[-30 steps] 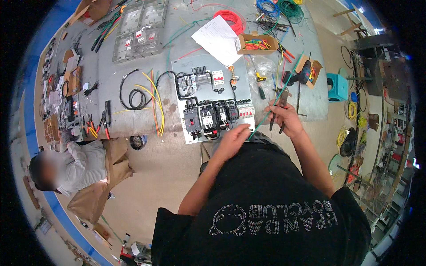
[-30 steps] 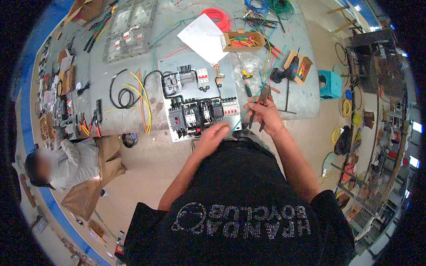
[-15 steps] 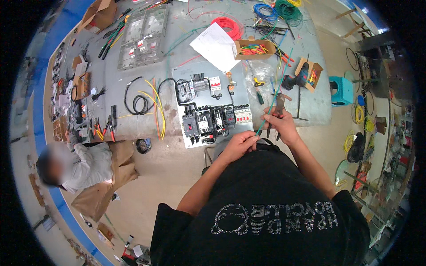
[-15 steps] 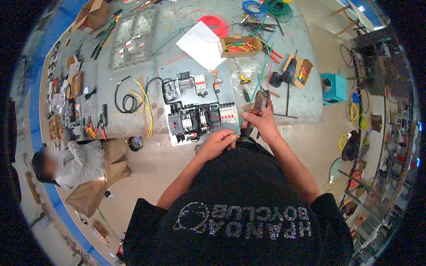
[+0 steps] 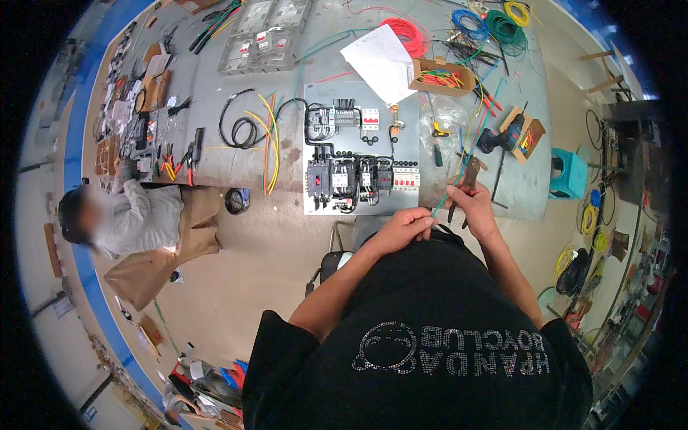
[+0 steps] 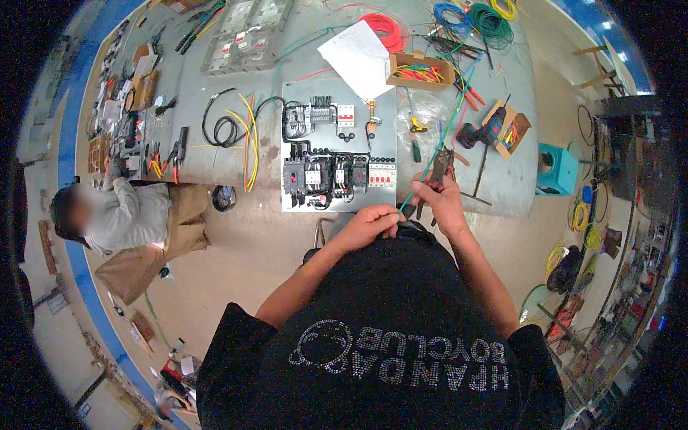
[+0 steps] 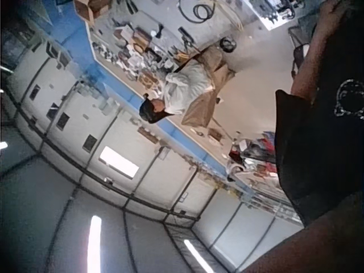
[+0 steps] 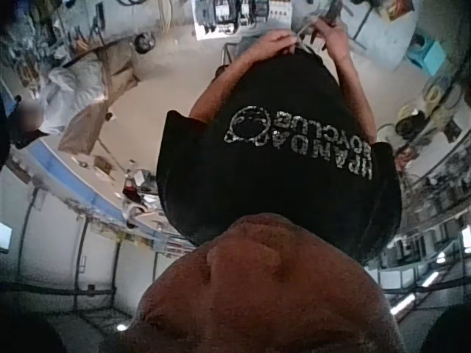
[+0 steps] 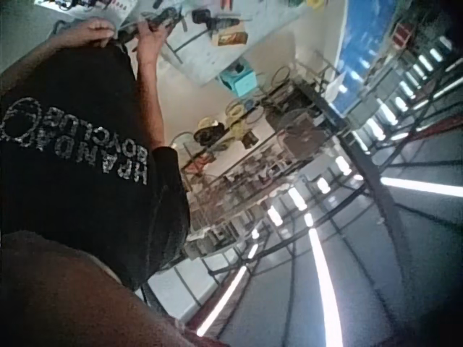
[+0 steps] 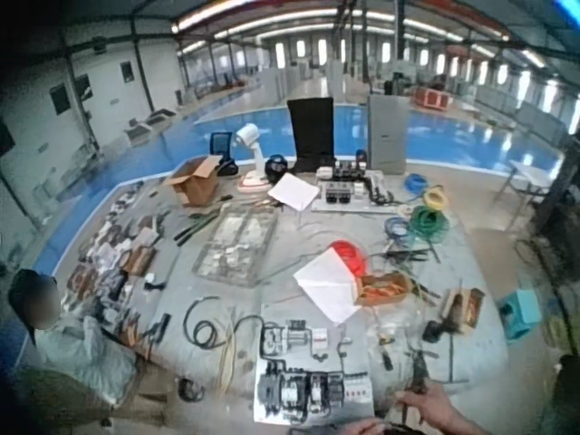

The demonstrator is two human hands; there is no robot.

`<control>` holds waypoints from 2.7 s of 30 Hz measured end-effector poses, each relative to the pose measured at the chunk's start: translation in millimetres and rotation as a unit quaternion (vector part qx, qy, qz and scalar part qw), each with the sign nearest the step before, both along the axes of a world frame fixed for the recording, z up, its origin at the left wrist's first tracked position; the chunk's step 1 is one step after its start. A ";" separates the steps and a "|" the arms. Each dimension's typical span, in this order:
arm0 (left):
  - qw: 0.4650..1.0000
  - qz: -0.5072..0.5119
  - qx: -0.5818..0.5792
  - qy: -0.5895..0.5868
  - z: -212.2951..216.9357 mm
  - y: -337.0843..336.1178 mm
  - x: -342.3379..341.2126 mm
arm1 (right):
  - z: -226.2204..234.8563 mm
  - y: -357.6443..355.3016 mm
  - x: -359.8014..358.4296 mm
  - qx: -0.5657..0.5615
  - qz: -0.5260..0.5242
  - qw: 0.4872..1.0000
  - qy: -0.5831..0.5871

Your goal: The person strips insulation from colored wires using pliers and connects them to terminals on an electrical control panel. They handle multiple wire colors, cut and strip ends, and insert them into the panel's connection points.

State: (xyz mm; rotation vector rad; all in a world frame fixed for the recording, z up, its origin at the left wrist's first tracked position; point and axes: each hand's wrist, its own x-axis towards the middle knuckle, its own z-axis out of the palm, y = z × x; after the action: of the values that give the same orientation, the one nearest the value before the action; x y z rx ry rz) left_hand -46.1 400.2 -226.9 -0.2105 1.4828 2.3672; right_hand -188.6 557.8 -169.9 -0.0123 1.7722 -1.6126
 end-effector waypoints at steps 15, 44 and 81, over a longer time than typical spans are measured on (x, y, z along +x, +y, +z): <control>0.998 0.053 -0.040 -0.007 -2.2 -1.9 12.7 | 3.4 -16.8 11.2 0.016 0.087 0.995 0.053; 0.998 0.019 -0.056 0.011 -6.9 -2.9 6.3 | 4.6 -7.2 26.4 0.034 0.006 0.997 0.074; 0.998 0.026 -0.058 -0.003 0.7 -6.9 9.7 | 2.8 -9.7 27.7 0.019 0.019 0.998 0.064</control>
State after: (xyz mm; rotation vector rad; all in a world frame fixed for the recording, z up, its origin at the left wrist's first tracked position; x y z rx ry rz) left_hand -36.4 393.3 -226.2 -0.2875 1.6327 2.3199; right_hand -161.0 548.1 -167.1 -0.1335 1.8876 -1.5817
